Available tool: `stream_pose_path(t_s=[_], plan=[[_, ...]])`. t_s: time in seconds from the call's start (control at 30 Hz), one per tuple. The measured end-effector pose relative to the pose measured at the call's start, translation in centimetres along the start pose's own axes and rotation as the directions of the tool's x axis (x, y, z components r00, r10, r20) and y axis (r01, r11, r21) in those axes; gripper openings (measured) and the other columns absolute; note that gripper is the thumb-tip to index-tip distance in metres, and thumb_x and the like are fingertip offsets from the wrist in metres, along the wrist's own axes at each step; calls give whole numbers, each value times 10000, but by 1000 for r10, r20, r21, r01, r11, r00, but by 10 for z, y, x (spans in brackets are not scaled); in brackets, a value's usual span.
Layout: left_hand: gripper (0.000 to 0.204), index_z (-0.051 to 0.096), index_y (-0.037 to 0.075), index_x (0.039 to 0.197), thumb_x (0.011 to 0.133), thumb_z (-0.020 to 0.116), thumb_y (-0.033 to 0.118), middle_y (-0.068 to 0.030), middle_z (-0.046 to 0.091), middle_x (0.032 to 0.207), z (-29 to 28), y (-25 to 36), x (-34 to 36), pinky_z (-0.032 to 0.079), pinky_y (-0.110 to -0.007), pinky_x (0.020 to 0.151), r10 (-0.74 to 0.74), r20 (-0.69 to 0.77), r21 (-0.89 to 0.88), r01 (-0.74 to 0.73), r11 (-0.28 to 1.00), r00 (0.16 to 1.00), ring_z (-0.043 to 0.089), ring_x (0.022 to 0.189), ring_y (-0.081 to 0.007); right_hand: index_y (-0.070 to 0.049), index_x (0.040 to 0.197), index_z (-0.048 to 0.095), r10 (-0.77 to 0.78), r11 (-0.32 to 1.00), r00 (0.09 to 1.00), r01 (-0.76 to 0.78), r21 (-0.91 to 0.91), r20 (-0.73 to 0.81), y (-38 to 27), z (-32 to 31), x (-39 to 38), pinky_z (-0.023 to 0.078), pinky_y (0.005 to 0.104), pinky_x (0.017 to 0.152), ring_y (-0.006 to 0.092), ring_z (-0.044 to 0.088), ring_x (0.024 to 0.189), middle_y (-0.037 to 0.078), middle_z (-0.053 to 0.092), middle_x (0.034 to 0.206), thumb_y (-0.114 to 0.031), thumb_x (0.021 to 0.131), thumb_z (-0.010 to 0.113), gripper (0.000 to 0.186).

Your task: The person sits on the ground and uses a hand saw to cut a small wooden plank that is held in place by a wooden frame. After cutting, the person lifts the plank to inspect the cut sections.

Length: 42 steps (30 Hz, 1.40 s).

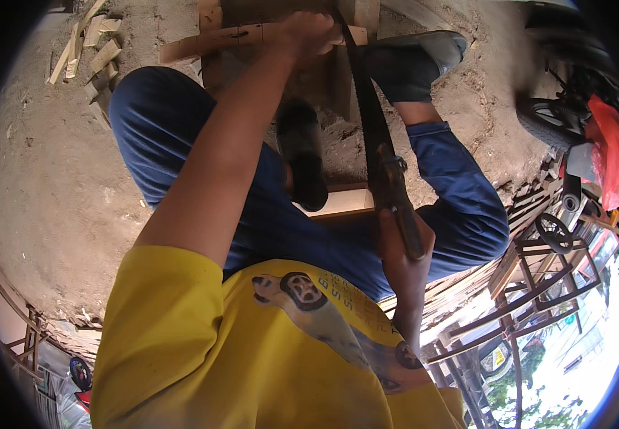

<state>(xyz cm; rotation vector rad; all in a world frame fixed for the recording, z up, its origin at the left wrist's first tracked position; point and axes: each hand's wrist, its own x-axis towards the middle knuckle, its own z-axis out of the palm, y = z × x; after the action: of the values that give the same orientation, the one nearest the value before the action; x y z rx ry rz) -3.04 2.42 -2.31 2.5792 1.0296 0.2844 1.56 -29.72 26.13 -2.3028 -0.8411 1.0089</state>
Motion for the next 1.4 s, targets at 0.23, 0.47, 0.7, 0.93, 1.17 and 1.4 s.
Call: stream_pose_path(t_s=[0.23, 0.47, 0.7, 0.93, 1.17, 1.4], plan=[[328, 632, 37, 979, 726, 697, 236, -125, 692, 931, 3, 4, 2, 535, -402, 799, -45, 165, 10, 44, 999, 985, 666, 921, -284, 32, 968, 609, 189, 982, 972, -183, -50, 139, -4, -8, 16, 399, 329, 505, 172, 503, 544, 81, 588, 679, -56, 901, 578, 115], [429, 596, 4, 1047, 788, 685, 335, -181, 657, 953, -21, 19, 3, 522, -437, 809, -66, 303, 28, 60, 998, 951, 645, 935, -326, 37, 842, 597, 105, 989, 994, -106, -104, -19, -7, -31, -49, 336, 281, 465, 118, 453, 482, 27, 513, 533, -159, 882, 558, 204], [412, 615, 54, 1019, 731, 725, 326, -157, 672, 1011, -13, 13, 4, 516, -417, 849, -83, 216, 72, 69, 995, 973, 646, 980, -288, 21, 749, 557, 120, 987, 993, -118, 106, -12, -2, -63, -56, 257, 249, 405, 65, 384, 427, -8, 428, 504, -150, 838, 590, 196], [693, 436, 113, 1258, 706, 756, 385, -136, 560, 1227, -21, 27, 5, 389, -512, 975, -214, 187, 267, 161, 950, 959, 495, 1193, -324, 37, 811, 589, -318, 889, 791, 58, -453, -523, 55, -96, -133, 379, 320, 468, 140, 505, 513, 54, 533, 591, -306, 850, 545, 348], [758, 324, 193, 1348, 732, 749, 310, -121, 435, 1327, 7, 14, -19, 343, -558, 1004, -186, 125, 188, 161, 969, 975, 409, 1269, -327, -38, 787, 560, 12, 1000, 464, -5, 11, -886, 126, -160, -197, 196, 212, 356, 25, 333, 375, -30, 436, 499, -184, 902, 599, 190], [621, 369, 165, 1304, 787, 704, 247, -139, 456, 1326, -30, 11, -32, 362, -549, 1003, -318, 227, 305, 243, 921, 921, 428, 1258, -340, -2, 785, 621, 47, 938, 475, -325, -126, -879, 301, -94, -215, 305, 273, 420, 61, 421, 461, 15, 512, 529, -208, 898, 601, 236]])
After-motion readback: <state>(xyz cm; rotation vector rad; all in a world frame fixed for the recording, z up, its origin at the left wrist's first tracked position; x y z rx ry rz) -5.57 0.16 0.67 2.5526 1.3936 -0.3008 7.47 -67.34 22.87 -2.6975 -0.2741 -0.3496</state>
